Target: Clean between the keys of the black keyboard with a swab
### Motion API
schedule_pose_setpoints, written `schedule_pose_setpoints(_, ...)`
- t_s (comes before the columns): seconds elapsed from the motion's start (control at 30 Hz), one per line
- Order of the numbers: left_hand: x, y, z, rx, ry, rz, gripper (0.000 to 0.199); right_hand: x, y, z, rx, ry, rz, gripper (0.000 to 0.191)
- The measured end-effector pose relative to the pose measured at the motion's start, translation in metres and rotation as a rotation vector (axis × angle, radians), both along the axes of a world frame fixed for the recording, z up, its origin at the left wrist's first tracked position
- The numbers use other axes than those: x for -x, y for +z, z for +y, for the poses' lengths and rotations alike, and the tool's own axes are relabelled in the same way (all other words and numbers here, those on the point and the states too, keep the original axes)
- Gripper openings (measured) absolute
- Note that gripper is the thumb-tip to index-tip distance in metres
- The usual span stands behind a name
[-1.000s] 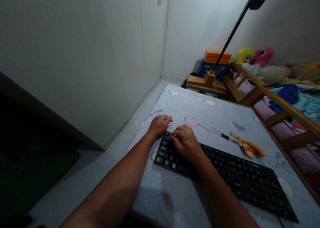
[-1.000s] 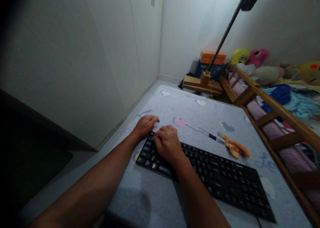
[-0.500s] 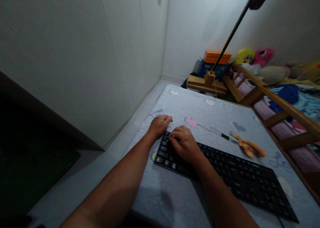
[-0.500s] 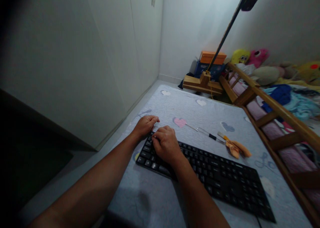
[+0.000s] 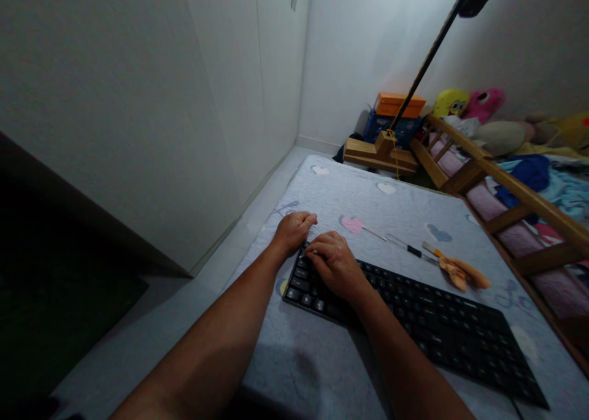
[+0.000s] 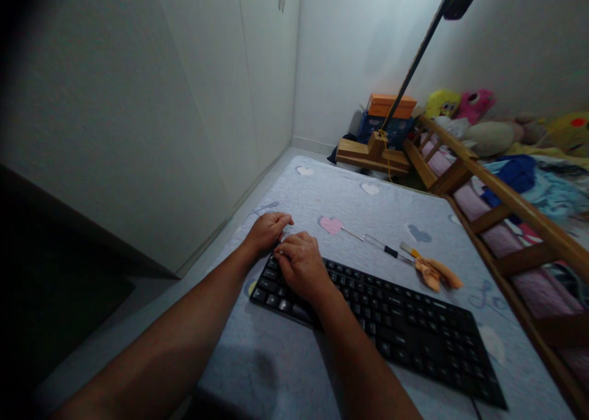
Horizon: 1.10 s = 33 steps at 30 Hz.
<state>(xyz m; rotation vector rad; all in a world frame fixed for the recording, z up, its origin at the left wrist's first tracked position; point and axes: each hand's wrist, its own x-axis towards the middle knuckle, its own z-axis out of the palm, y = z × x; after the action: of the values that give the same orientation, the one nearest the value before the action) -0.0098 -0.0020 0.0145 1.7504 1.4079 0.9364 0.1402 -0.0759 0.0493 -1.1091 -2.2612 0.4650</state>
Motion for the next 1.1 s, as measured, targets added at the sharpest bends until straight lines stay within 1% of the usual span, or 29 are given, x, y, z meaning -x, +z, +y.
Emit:
schedule_pose_setpoints(0.3, -0.0001, 0.0020, -0.0016, -0.007, 0.007, 0.008, 0.046, -0.0040, 0.0013, 0.0011, -0.004, -0.022, -0.023, 0.015)
schedule_pose_setpoints(0.9, -0.0003, 0.0007, -0.0005, -0.013, -0.001, 0.001, 0.047, 0.0015, -0.0006, 0.0005, 0.020, 0.015, 0.002, 0.015)
schedule_pose_setpoints(1.1, -0.0003, 0.0009, -0.0007, -0.013, -0.003, -0.002, 0.046, 0.0018, -0.0022, 0.0023, 0.003, -0.006, 0.004, 0.015)
